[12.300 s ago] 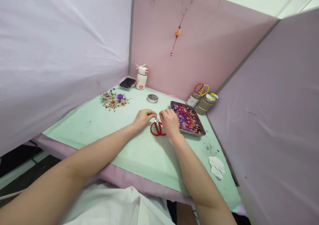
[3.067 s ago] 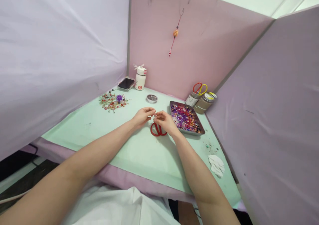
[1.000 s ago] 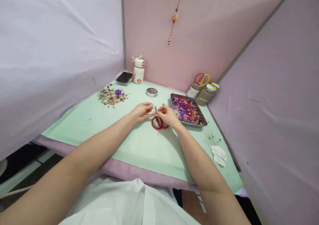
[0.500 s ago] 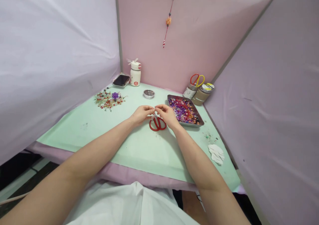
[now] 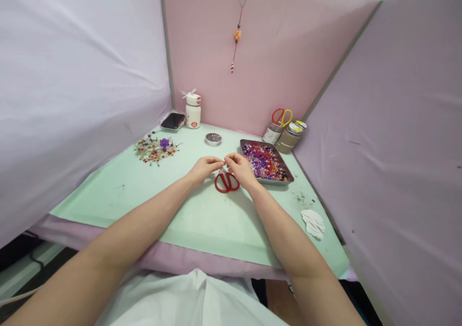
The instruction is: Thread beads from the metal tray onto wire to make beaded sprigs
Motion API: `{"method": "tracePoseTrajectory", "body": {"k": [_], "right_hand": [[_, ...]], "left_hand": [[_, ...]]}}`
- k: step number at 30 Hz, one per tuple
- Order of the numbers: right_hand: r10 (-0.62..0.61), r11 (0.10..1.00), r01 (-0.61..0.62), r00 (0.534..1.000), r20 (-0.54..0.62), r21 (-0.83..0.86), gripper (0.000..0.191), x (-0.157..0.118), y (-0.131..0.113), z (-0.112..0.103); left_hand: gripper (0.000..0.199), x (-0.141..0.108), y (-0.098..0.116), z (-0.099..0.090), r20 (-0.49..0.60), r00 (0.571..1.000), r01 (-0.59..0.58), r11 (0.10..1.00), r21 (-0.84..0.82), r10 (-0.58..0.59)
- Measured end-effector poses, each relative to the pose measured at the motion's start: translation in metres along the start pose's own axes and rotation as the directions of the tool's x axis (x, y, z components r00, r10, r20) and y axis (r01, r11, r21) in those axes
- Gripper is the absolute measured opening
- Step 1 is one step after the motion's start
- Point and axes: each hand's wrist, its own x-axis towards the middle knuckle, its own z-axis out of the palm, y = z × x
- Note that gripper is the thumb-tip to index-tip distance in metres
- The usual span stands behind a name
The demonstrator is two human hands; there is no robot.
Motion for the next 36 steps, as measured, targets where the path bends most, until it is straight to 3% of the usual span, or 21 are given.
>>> {"method": "tracePoseTrajectory", "body": {"k": [8, 13, 20, 28, 33, 36], "right_hand": [[0.057, 0.982, -0.051, 0.998, -0.028, 0.182, 0.024, 0.0, 0.0, 0.002], [0.069, 0.978, -0.067, 0.998, -0.005, 0.196, 0.026, 0.0, 0.004, 0.001], [0.06, 0.976, -0.063, 0.998, 0.021, 0.208, 0.027, 0.0, 0.005, 0.004], [0.096, 0.956, -0.1, 0.995, 0.027, 0.277, 0.024, -0.002, 0.004, 0.006], [0.08, 0.982, -0.075, 0.996, -0.026, 0.174, 0.023, -0.002, 0.003, 0.004], [0.038, 0.996, -0.041, 0.998, 0.05, 0.073, 0.028, -0.002, 0.007, 0.006]], "left_hand": [[0.031, 0.001, 0.0, -0.001, -0.022, 0.999, 0.038, 0.992, -0.123, -0.041], [0.032, 0.002, 0.0, -0.001, -0.017, 0.995, 0.088, 0.973, -0.216, -0.094], [0.032, 0.0, 0.001, 0.001, -0.058, 0.992, 0.102, 0.973, -0.209, -0.116], [0.027, -0.002, 0.003, 0.003, 0.031, 0.993, 0.117, 0.973, -0.2, -0.113], [0.026, -0.002, 0.007, 0.002, 0.001, 0.996, 0.089, 0.963, -0.255, -0.091], [0.026, -0.001, 0.011, 0.0, -0.081, 0.994, 0.039, 0.935, -0.352, -0.072]]}}
